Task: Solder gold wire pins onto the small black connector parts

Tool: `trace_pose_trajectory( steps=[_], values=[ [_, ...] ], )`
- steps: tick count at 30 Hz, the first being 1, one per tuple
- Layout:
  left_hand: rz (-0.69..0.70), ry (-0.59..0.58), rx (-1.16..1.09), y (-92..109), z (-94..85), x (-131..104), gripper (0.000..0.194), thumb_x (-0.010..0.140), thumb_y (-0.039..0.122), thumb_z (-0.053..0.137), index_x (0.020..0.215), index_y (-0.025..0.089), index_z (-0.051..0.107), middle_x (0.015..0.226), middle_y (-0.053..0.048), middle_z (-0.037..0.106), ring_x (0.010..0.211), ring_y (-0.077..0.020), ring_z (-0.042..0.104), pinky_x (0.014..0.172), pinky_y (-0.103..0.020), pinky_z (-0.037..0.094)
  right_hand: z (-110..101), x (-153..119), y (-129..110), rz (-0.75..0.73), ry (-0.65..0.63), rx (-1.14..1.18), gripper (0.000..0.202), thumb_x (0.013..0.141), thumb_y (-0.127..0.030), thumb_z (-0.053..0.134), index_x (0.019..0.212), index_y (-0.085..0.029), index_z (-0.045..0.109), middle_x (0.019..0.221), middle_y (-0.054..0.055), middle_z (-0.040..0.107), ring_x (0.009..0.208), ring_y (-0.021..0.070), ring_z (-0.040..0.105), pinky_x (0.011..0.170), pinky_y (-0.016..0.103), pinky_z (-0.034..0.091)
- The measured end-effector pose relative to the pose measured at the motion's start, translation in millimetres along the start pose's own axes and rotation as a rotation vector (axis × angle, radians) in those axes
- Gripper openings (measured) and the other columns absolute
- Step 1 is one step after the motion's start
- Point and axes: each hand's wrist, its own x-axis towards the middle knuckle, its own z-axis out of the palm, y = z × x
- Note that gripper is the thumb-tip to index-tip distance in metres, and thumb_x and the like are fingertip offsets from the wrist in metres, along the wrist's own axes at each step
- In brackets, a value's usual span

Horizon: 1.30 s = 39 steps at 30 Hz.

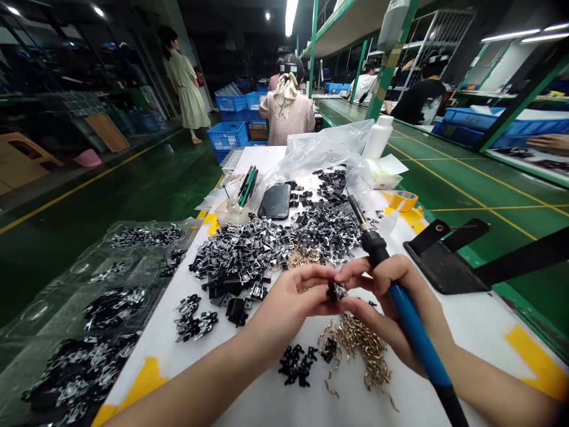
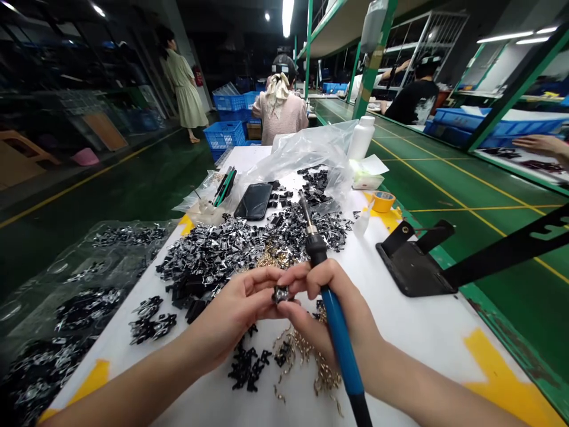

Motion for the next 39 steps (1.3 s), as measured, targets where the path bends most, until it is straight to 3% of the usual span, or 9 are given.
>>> trace_pose_trajectory(
  steps=[5,8,11,13,18,23,33,39],
  values=[
    [0.002,-0.04,0.027,4.9,1.3,-2.5,0.04,0.076,0.038,0.055,0.106,0.012,0.057,0.102,-0.007,0.062,0.09,-0.0087,0.061,0.095,-0.029,0.048,-5.1,0.4,5.4,-0.001,-0.001,-0.087,0.025,0.083,-0.009,0.057,0.085,-0.021,0.034,0.098,0.006,0.054,0.096,0.0187,0.056,0.081,0.04,0.049],
    [0.036,-0.043,0.113,5.6,-0.7,-2.3,0.04,0.076,0.042,0.054,0.103,0.013,0.061,0.092,-0.004,0.062,0.079,-0.0028,0.057,0.08,-0.018,0.048,-7.8,0.9,6.1,-0.023,-0.013,-0.152,0.026,0.083,-0.011,0.058,0.085,-0.021,0.034,0.096,0.005,0.055,0.092,0.0166,0.058,0.076,0.033,0.051],
    [0.061,0.002,0.191,4.2,-2.6,-1.5,0.036,0.078,0.042,0.052,0.1,0.017,0.064,0.08,0.001,0.058,0.071,0.0019,0.049,0.066,-0.01,0.04,-10.0,1.8,7.5,-0.069,-0.021,-0.284,0.026,0.082,-0.01,0.059,0.085,-0.02,0.035,0.096,0.005,0.056,0.09,0.0133,0.058,0.075,0.026,0.049],
    [0.038,0.009,0.158,2.6,-3.4,-1.1,0.035,0.078,0.041,0.052,0.102,0.018,0.063,0.08,0.001,0.058,0.072,0.0017,0.049,0.071,-0.011,0.041,-10.7,2.6,9.2,-0.115,-0.034,-0.385,0.026,0.081,-0.009,0.06,0.085,-0.019,0.036,0.096,0.005,0.056,0.092,0.012,0.057,0.077,0.024,0.048],
    [0.015,0.014,0.023,-0.4,-5.2,-1.5,0.037,0.076,0.038,0.055,0.108,0.019,0.059,0.109,-0.002,0.059,0.095,-0.0059,0.054,0.1,-0.029,0.041,-9.3,3.6,13.3,-0.271,-0.067,-0.519,0.025,0.08,-0.003,0.058,0.086,-0.017,0.039,0.099,0.005,0.054,0.094,0.0114,0.056,0.08,0.025,0.046],
    [0.042,0.046,0.083,0.6,-7.0,-4.0,0.038,0.072,0.039,0.061,0.109,0.029,0.058,0.111,0.002,0.06,0.109,-0.0081,0.051,0.106,-0.03,0.033,-10.3,2.6,14.7,-0.325,-0.063,-0.599,0.028,0.077,0.0,0.059,0.089,-0.017,0.04,0.103,0.006,0.053,0.092,0.0127,0.055,0.078,0.027,0.047],
    [0.059,0.113,0.089,0.8,-8.2,-4.6,0.035,0.067,0.035,0.067,0.1,0.029,0.061,0.101,0.003,0.062,0.095,-0.0033,0.056,0.09,-0.016,0.043,-14.2,3.4,14.3,-0.339,-0.069,-0.657,0.029,0.076,0.002,0.058,0.089,-0.016,0.041,0.101,0.006,0.053,0.09,0.0131,0.053,0.075,0.026,0.045],
    [0.09,0.133,0.107,-0.1,-7.1,-3.6,0.033,0.068,0.03,0.067,0.1,0.026,0.061,0.099,0.002,0.061,0.093,-0.0012,0.055,0.084,-0.011,0.043,-16.3,1.6,14.8,-0.302,-0.157,-0.656,0.021,0.079,0.0,0.053,0.085,-0.017,0.041,0.105,0.007,0.05,0.09,0.0137,0.051,0.073,0.026,0.043]
  ],
)
